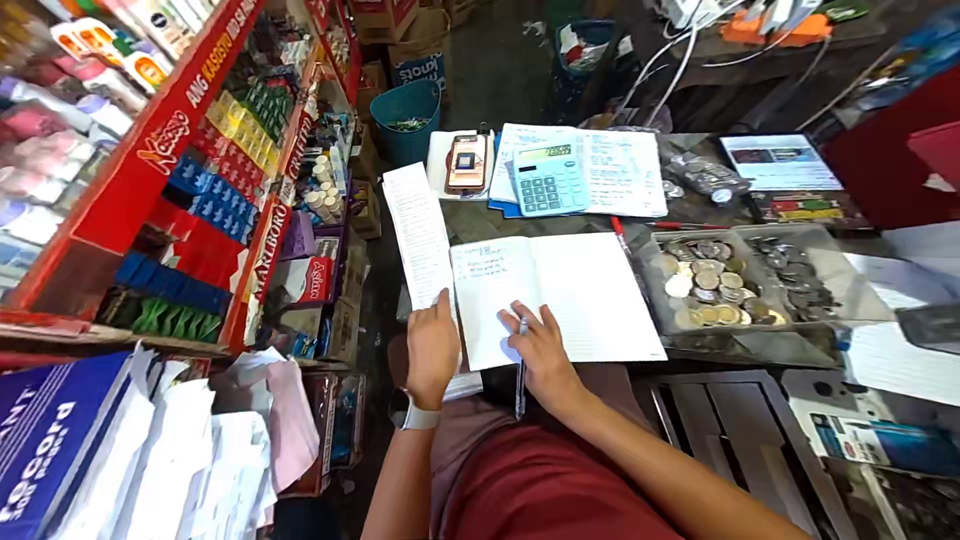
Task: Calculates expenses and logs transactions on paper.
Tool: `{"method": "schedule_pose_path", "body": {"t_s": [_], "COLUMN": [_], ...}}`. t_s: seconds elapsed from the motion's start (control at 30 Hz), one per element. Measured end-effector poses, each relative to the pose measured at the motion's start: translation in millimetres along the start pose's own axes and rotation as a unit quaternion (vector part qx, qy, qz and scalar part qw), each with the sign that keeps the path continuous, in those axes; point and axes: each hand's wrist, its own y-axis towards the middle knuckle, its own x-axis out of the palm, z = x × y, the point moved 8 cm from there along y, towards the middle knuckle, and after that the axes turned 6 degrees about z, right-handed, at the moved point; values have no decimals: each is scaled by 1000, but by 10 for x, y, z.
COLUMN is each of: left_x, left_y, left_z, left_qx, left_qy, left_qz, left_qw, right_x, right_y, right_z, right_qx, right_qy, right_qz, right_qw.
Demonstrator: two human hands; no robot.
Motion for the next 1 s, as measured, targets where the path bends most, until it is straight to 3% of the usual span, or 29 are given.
{"method": "schedule_pose_path", "body": {"t_s": [0.13,0.23,0.3,0.37,0.47,0.7,0.87,1.0], "left_x": [22,102,130,140,155,172,173,157], "left_y": [38,-10,-39,-61,-66,-63,-66,-53], "left_z": [-30,40,80,110,129,110,120,128], "left_qx": [25,50,49,52,55,27,33,32], "left_qy": [-16,6,16,29,48,40,47,43], "left_qz": [-31,-53,-72,-74,-73,-99,-90,-92], "left_qw": [999,997,996,995,995,994,994,994], "right_x": [177,90,-73,-216,-171,384,237,16], "right_y": [-119,122,562,1054,1601,1969,1948,1899], "right_z": [64,192,521,1042,1710,2201,2357,2387], "right_qx": [-27,72,185,275,316,350,373,390], "right_qy": [27,104,109,19,-99,-196,-177,-92], "right_qz": [-172,-286,-264,-178,-44,-107,-111,-46], "right_qw": [984,950,940,945,943,910,904,915]}}
